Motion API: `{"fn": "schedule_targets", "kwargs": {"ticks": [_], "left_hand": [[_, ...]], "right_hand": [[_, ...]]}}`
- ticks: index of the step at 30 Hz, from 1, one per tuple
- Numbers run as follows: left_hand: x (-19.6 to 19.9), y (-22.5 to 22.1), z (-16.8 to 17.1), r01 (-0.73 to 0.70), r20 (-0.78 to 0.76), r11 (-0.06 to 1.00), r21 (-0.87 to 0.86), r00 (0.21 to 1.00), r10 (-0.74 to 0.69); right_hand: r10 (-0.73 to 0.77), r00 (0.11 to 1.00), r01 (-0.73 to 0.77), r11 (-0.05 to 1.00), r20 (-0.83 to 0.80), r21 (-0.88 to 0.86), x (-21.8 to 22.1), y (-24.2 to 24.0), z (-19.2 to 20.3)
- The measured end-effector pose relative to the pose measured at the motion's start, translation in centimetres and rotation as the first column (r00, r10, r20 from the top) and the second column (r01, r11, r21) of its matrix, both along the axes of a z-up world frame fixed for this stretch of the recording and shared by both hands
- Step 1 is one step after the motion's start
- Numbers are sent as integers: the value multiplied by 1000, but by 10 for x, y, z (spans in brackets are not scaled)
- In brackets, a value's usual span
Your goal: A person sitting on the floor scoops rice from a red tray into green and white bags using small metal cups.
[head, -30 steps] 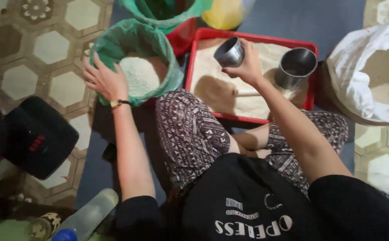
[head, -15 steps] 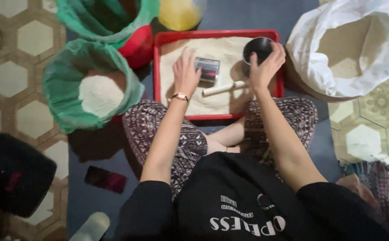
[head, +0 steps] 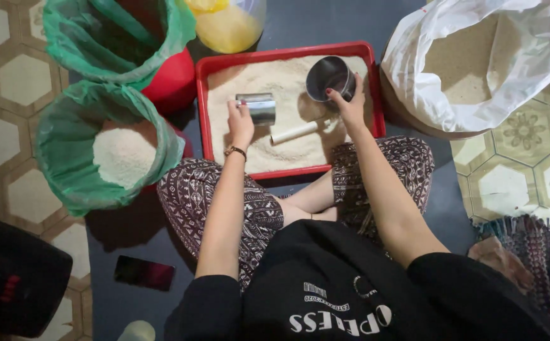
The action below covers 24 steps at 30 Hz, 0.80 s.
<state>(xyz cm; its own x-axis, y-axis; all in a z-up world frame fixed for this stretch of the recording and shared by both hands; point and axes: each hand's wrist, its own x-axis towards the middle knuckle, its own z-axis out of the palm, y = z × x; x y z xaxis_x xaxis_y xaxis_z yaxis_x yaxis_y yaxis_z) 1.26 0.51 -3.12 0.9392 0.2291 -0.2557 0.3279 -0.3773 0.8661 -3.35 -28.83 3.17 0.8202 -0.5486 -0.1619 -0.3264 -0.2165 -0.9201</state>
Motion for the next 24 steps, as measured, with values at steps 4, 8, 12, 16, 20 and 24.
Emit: {"fn": "schedule_targets", "kwargs": {"ticks": [4,8,12,16,20,24], "left_hand": [[-10,5,29,-119,115,993,14,987,116],[-17,1,37,-95,227,965,243,973,39],[-28,-4,49,141,-63,935,325,990,-128],[-30,-19,53,200,-106,948,250,978,-178],[-27,-38,28,275,-200,953,130,948,-246],[-50,-65,78,294,-288,939,179,928,-235]], "right_hand": [[-16,997,22,996,-82,82,14,-15,-37],[-75,992,46,961,-97,-272,12,8,-6],[33,998,-56,797,-50,-601,10,40,22],[122,986,-164,672,-111,-722,6,60,-1],[168,983,-179,806,-73,-564,-6,56,-17],[73,991,-108,926,-108,-361,-18,37,6]]}}
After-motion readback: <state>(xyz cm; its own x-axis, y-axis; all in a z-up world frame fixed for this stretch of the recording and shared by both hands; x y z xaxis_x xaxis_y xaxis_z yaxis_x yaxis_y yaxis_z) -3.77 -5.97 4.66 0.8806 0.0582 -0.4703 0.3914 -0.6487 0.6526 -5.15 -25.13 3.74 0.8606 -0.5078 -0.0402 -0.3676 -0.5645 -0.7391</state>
